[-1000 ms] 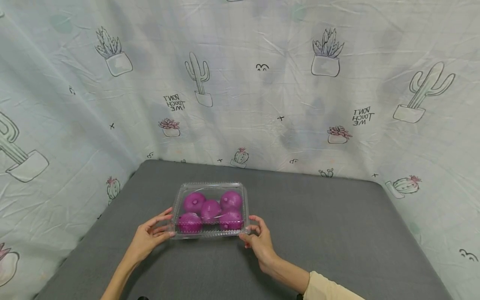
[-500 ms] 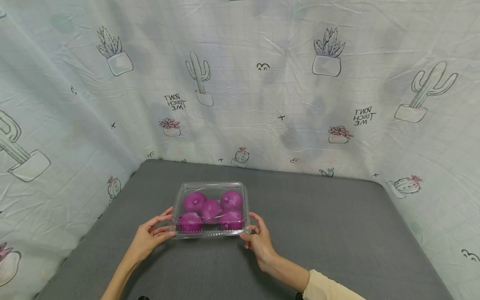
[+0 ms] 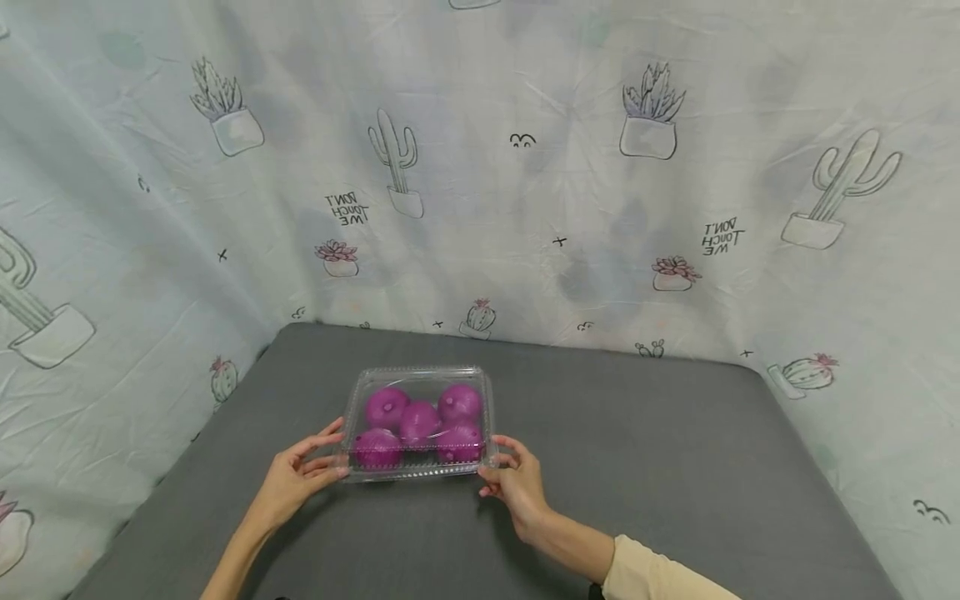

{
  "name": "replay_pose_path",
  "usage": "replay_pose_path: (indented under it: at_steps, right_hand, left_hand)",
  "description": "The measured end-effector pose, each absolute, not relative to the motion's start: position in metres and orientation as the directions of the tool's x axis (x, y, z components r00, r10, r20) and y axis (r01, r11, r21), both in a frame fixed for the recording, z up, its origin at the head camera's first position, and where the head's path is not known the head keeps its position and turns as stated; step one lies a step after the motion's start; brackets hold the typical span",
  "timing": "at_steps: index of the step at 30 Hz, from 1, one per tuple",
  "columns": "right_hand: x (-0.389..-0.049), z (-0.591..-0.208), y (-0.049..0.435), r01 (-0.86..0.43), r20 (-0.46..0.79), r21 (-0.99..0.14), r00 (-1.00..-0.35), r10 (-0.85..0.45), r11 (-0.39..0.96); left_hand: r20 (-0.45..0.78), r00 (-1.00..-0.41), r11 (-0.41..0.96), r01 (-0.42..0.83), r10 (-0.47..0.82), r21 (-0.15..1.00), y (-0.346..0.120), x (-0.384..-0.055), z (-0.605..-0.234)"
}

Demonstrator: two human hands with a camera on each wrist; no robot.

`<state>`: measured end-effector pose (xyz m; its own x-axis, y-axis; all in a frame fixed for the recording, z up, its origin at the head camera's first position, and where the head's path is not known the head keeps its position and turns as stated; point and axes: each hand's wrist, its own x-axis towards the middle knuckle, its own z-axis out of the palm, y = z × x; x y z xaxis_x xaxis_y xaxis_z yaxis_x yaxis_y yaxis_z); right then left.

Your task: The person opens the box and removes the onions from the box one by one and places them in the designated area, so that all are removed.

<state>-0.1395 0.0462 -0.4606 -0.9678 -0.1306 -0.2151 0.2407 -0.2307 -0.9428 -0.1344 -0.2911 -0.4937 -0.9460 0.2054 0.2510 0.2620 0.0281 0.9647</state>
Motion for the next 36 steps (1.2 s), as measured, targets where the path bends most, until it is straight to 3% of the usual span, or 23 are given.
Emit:
replay_pose_path:
  at_steps: [15,25,29,32,34,36]
  right_hand:
    - [-0.154,-0.463,0.058,0.252,-0.2,-0.949,-0.946,-0.253,-0.192]
    - [-0.152,-0.466,0.066,0.104,-0.083,-0.994,-0.937,-0.341,-0.043]
    - [-0.155,-0.464,0.077,-0.144,0.057,-0.964,-0.934,-0.352,0.224]
    - [-0.16,-0.463,0.086,-0.411,0.274,-0.814,-0.895,-0.352,0.411]
    - [-0.167,-0.462,0.092,-0.582,0.424,-0.66,-0.811,-0.403,0.475]
    - [-0.175,-0.46,0.097,-0.753,0.551,-0.44,-0.657,-0.515,0.49]
  left_hand:
    - [0.248,-0.946,0.026,0.259,0.209,0.966,-0.299,-0.133,-0.492]
    - [0.299,-0.921,-0.008,0.307,0.251,0.952,-0.298,-0.134,-0.497]
    - [0.294,-0.921,0.009,0.306,0.254,0.952,-0.296,-0.137,-0.496]
    - [0.28,-0.927,0.019,0.294,0.249,0.956,-0.295,-0.138,-0.496]
    - [0.285,-0.927,0.018,0.298,0.244,0.954,-0.294,-0.138,-0.496]
    - [0.292,-0.926,0.019,0.305,0.241,0.952,-0.294,-0.138,-0.497]
